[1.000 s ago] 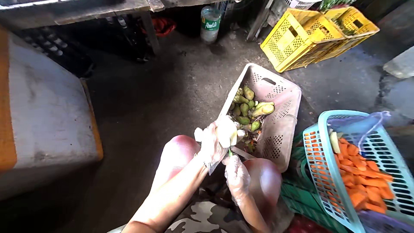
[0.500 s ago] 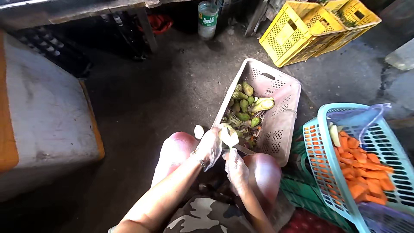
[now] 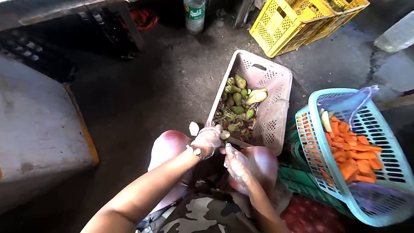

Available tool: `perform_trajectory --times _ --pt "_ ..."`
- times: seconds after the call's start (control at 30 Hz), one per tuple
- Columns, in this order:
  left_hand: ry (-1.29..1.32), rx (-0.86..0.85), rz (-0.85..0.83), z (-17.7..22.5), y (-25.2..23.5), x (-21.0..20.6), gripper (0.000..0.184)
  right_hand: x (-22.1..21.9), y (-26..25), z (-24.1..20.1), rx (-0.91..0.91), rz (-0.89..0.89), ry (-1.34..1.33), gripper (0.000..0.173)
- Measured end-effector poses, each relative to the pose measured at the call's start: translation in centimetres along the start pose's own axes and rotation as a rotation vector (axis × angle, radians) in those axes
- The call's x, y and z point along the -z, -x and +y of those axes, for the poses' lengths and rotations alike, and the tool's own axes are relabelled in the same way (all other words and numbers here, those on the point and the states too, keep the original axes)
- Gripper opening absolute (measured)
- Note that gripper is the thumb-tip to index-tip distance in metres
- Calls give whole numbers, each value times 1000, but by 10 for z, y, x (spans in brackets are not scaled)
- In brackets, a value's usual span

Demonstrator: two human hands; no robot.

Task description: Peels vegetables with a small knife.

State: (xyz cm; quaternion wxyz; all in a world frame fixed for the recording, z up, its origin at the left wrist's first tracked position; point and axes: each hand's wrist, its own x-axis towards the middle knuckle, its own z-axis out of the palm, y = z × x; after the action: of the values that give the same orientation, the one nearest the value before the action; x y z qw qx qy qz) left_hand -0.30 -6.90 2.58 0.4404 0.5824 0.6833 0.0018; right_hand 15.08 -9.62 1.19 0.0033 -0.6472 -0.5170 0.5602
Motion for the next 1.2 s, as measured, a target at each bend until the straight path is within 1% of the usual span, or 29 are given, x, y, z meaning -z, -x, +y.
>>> perform_trajectory --times 0.07,0.13,0.23,0.33,0.4,0.53,0.6,0.63,0.7,0.73,0.8,0.87,0.97,1.07,1.2 --pt "-8 -41 -3 -1 -5 -1 40 -1 0 -1 -3 13 48 49" --pt "-6 -54 -1 -4 -7 -3 40 -3 -2 -5 -7 8 182 50" --pt "9 -39 -2 -9 -10 -2 41 -7 -7 -8 1 2 302 50" --pt "33 -49 -37 -15 -9 4 40 -5 -2 -11 30 -5 320 47" --pt "45 -40 -67 -18 -10 5 43 -4 2 -14 17 -19 344 46" --pt "27 -5 -1 -12 -12 -1 41 -8 -3 -13 -4 4 349 49" --pt "-8 -49 64 -10 -11 -3 46 -8 -5 -13 5 27 351 49" --pt "-19 -88 99 -11 -12 -6 53 -8 -5 -13 -2 28 356 49" --pt "-75 -109 111 -8 -15 -10 65 -9 -7 -13 -23 26 352 49" --pt "-101 -106 99 -6 -16 -10 66 -10 -8 -13 -33 27 350 49" --pt "-119 -102 50 -2 -17 -7 62 -15 -11 -12 -41 30 365 49" --pt "-151 -108 18 -1 -19 -7 53 -20 -13 -11 -44 20 403 50" --pt "-198 -102 40 0 -24 -12 41 -22 -14 -14 -58 23 409 49" --pt "-230 -55 35 5 -25 -13 37 -23 -13 -15 -78 29 376 48" --pt "-267 14 41 12 -26 -13 35 -26 -25 -5 -127 -24 397 48"
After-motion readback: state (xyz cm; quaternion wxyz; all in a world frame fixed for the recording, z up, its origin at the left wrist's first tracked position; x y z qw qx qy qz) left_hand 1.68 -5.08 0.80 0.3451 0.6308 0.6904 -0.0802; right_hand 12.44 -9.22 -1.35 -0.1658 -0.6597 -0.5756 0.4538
